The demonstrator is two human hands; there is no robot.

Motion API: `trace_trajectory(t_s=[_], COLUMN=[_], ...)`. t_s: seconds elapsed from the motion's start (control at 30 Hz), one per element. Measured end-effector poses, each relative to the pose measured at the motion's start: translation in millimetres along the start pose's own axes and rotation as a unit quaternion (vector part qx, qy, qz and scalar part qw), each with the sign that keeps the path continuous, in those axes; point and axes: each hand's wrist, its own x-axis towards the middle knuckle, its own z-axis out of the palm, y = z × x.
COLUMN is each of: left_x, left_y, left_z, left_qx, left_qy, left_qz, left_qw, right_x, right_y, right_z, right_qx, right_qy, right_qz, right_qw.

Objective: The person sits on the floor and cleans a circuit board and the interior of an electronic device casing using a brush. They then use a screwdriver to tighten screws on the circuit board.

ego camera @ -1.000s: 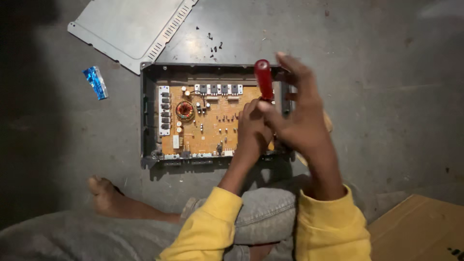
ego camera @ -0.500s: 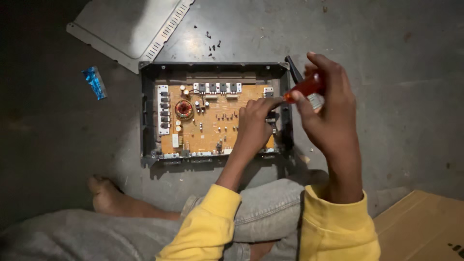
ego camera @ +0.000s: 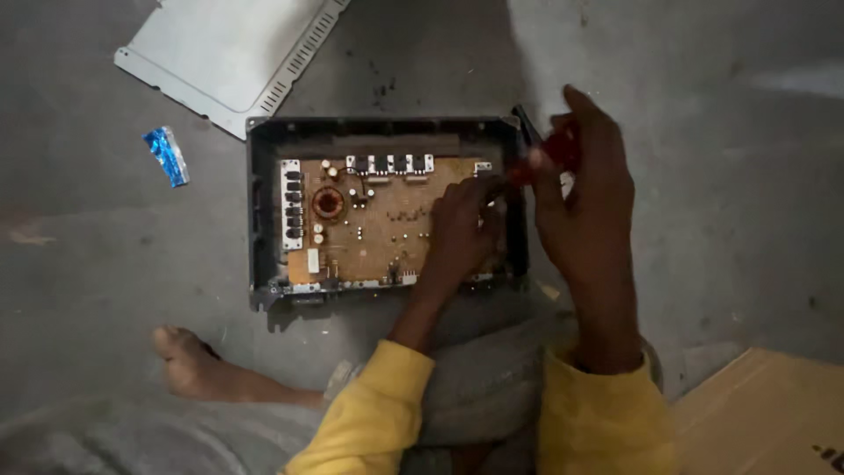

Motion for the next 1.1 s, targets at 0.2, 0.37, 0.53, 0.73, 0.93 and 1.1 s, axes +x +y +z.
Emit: trace_trajectory(t_s=[0.2,0.37,0.53,0.73,0.93,1.1], left_x=[-4,-7,-8,-8,-11,-14], left_y=[5,-4,-11,-8,-7,-12], left_z=[1,8,11,12,22,26], left_qx=[-0.031,0.018,0.017,0.015,0.011,0.028], left_qy=[0.007,0.032,0.023,0.018,0.018,0.038], left_qz=[0.022,0.046,0.053,0.056,0.05,0.077], left_qw=[0.999,0.998,0.998,0.998,0.999,0.996], right_x=[0,2,4,3,4,4], right_y=[-4,-10,-14,-9,-9,-22], right_z=[-2,0,2,1,-4,3], right_qx=[-0.048,-0.063,0.033,0.026,0.018,-0.01], right_qy=[-0.011,-0.005,0.004,-0.014,-0.027,0.002], right_qz=[0.035,0.086,0.045,0.049,0.034,0.046], right_qw=[0.998,0.994,0.998,0.998,0.999,0.999])
